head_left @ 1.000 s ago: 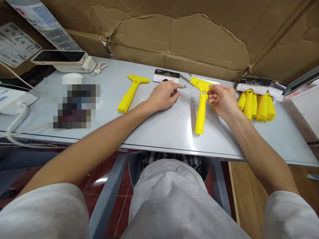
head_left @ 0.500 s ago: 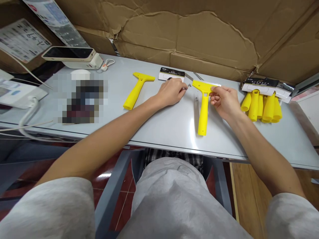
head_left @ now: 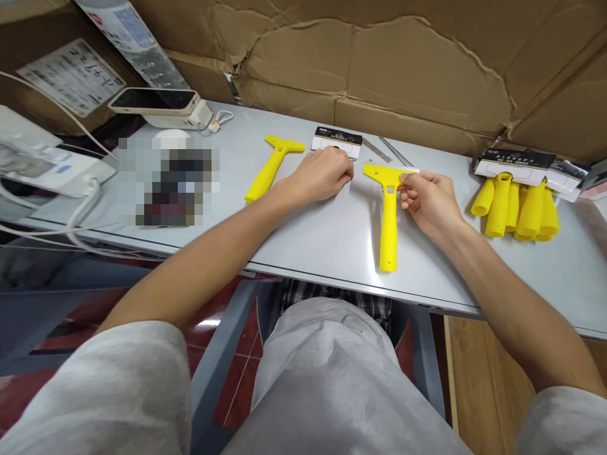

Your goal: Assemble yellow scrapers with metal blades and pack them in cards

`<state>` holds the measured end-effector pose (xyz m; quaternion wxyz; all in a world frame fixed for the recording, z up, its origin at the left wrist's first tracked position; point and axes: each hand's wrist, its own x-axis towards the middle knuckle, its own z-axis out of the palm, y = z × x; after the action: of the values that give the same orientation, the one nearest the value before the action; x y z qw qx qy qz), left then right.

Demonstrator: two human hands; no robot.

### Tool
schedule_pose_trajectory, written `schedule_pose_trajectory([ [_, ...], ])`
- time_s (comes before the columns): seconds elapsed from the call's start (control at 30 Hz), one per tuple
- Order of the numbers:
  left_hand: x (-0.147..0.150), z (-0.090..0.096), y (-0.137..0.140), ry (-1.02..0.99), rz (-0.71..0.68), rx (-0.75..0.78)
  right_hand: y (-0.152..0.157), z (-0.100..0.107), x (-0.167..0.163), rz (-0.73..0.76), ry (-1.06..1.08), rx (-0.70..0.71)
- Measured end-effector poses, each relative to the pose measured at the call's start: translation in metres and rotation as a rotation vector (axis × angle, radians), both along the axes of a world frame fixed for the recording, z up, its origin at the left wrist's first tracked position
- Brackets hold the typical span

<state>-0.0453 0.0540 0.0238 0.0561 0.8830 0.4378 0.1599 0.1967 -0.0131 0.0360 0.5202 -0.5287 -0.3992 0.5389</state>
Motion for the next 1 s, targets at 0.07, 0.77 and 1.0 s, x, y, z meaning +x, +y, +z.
schedule_pose_trajectory([
  [0.07,-0.002,0.001,0.001,-0.006,0.007,-0.014,-0.001,0.000,-0.001,0.007,-0.001,-0.006],
  [0.77,-0.008,0.000,0.007,-0.086,-0.045,-0.058,-0.001,-0.002,-0.002,0.020,-0.002,-0.006],
  [1.0,-0.009,-0.002,0.010,-0.097,-0.045,-0.087,-0.001,-0.003,-0.002,0.026,-0.007,-0.007],
])
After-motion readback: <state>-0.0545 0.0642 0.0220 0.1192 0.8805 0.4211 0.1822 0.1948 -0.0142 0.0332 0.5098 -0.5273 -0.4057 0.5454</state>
